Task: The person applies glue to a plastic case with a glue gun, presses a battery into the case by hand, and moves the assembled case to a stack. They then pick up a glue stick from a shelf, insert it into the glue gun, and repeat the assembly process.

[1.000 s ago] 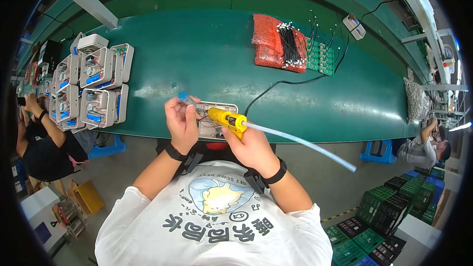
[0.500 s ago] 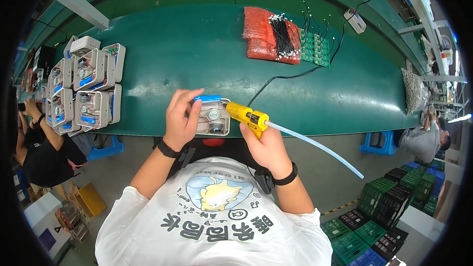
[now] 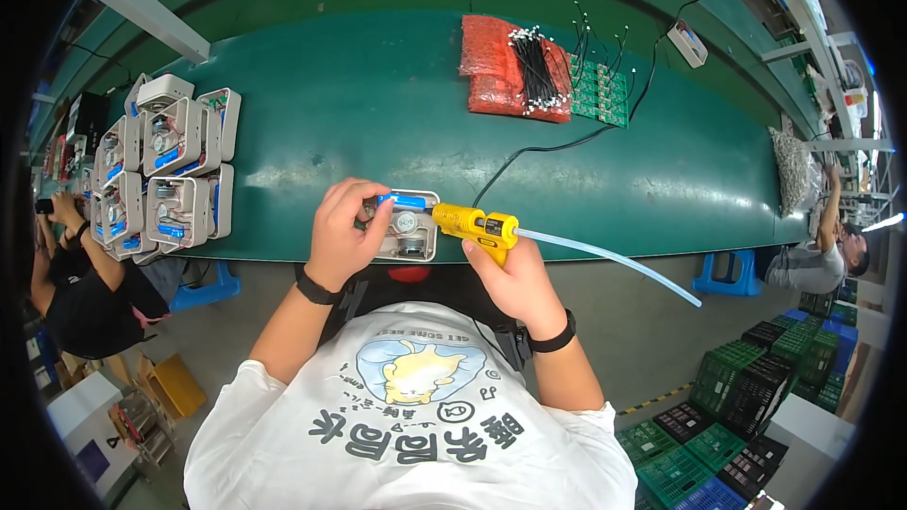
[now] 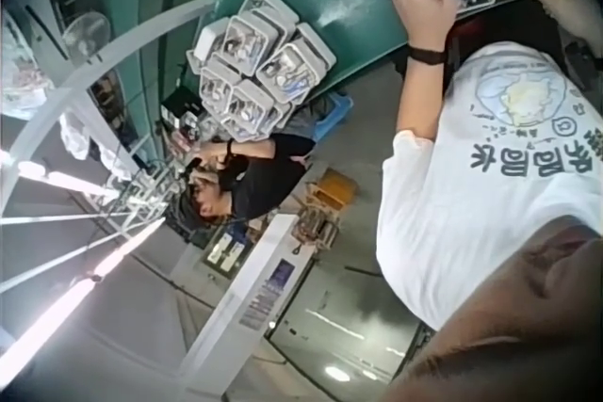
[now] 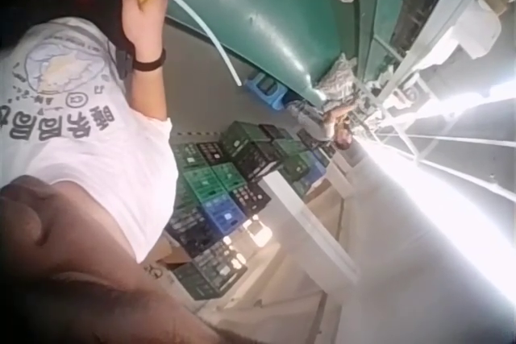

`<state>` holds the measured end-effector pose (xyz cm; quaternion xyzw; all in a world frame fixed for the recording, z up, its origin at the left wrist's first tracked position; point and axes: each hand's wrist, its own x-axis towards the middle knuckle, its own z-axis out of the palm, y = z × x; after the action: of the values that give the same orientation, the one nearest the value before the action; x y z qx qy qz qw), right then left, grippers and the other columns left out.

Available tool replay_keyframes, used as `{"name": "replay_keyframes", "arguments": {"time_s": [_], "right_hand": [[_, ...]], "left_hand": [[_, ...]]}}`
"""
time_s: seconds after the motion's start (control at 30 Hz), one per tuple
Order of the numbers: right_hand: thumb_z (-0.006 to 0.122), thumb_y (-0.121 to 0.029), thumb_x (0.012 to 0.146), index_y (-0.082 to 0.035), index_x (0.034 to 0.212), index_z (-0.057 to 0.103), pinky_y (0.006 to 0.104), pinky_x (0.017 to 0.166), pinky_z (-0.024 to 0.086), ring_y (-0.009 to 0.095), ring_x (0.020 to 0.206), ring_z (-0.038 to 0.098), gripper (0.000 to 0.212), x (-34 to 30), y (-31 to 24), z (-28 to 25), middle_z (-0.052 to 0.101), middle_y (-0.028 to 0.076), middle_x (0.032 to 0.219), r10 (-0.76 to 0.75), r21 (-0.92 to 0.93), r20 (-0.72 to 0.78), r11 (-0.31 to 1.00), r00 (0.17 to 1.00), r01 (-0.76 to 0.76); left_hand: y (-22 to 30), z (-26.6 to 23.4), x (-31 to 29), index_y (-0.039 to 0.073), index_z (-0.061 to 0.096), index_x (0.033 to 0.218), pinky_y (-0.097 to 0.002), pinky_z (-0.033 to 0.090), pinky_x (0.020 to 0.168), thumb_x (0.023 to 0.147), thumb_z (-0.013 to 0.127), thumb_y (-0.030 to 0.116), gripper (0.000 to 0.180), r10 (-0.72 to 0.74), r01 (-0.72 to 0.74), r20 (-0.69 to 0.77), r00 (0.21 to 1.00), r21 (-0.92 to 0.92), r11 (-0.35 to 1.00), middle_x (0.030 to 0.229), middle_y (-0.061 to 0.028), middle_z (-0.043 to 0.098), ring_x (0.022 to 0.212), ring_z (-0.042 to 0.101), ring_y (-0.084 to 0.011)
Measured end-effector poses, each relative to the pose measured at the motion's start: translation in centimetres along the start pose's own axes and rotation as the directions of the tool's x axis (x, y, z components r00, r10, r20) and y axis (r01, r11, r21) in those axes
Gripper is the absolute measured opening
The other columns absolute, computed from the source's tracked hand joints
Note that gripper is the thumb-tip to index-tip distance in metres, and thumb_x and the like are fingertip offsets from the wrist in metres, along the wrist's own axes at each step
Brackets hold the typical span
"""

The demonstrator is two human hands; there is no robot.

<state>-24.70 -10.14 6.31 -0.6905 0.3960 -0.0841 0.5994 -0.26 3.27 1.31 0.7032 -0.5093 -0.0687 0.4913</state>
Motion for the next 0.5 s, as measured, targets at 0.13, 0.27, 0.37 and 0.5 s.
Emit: {"name": "replay_keyframes", "arguments": {"time_s": [0.13, 0.27, 0.37, 0.5], "right_hand": [[0.073, -0.021, 0.108, -0.001, 0.118, 0.074, 0.0253, 0.059, 0.047, 0.005, 0.068, 0.058, 0.022, -0.1, 0.6, -0.2, 0.068, -0.003, 0.085, -0.058, -0.036, -0.005, 0.998, 0.998, 0.058], [0.073, -0.021, 0.109, -0.001, 0.121, 0.074, 0.0252, 0.058, 0.047, 0.005, 0.066, 0.057, 0.024, 0.3, 1.4, 0.2, 0.071, -0.002, 0.089, -0.107, 0.063, -0.078, 0.992, 0.991, 0.112], [0.073, -0.02, 0.109, 0.0, 0.125, 0.075, 0.0254, 0.061, 0.05, 0.005, 0.07, 0.061, 0.025, 0.5, 1.0, 0.5, 0.074, -0.001, 0.094, -0.019, 0.102, -0.051, 0.995, 0.998, 0.024], [0.073, -0.019, 0.109, 0.001, 0.13, 0.074, 0.0265, 0.067, 0.052, 0.007, 0.077, 0.063, 0.029, 1.1, 1.1, 1.0, 0.074, 0.0, 0.097, -0.015, 0.077, -0.015, 0.997, 1.0, 0.016]], "left_hand": [[-0.3, -0.2, -0.3, 0.004, 0.076, 0.108, -0.0386, 0.054, 0.077, 0.093, 0.083, 0.004, 0.016, 0.018, -0.018, 0.042, 0.999, 0.006, 1.0, 0.098, -0.0087, 0.074, 0.079, 0.067, -0.027], [-0.5, -1.1, -0.6, 0.005, 0.077, 0.111, -0.0429, 0.056, 0.083, 0.093, 0.083, 0.005, 0.018, -0.06, 0.059, 0.13, 0.99, 0.01, 0.998, 0.098, -0.0086, 0.073, 0.084, 0.07, -0.0316], [-0.1, -1.5, -0.2, 0.006, 0.079, 0.114, -0.0435, 0.056, 0.084, 0.093, 0.083, 0.004, 0.021, -0.138, 0.138, 0.174, 0.975, 0.012, 0.99, 0.1, -0.009, 0.072, 0.085, 0.07, -0.0317], [0.6, -1.7, 0.9, 0.009, 0.08, 0.12, -0.0441, 0.055, 0.088, 0.094, 0.083, 0.005, 0.027, -0.134, 0.128, 0.146, 0.98, 0.051, 0.99, 0.102, -0.0096, 0.071, 0.091, 0.069, -0.031]]}}
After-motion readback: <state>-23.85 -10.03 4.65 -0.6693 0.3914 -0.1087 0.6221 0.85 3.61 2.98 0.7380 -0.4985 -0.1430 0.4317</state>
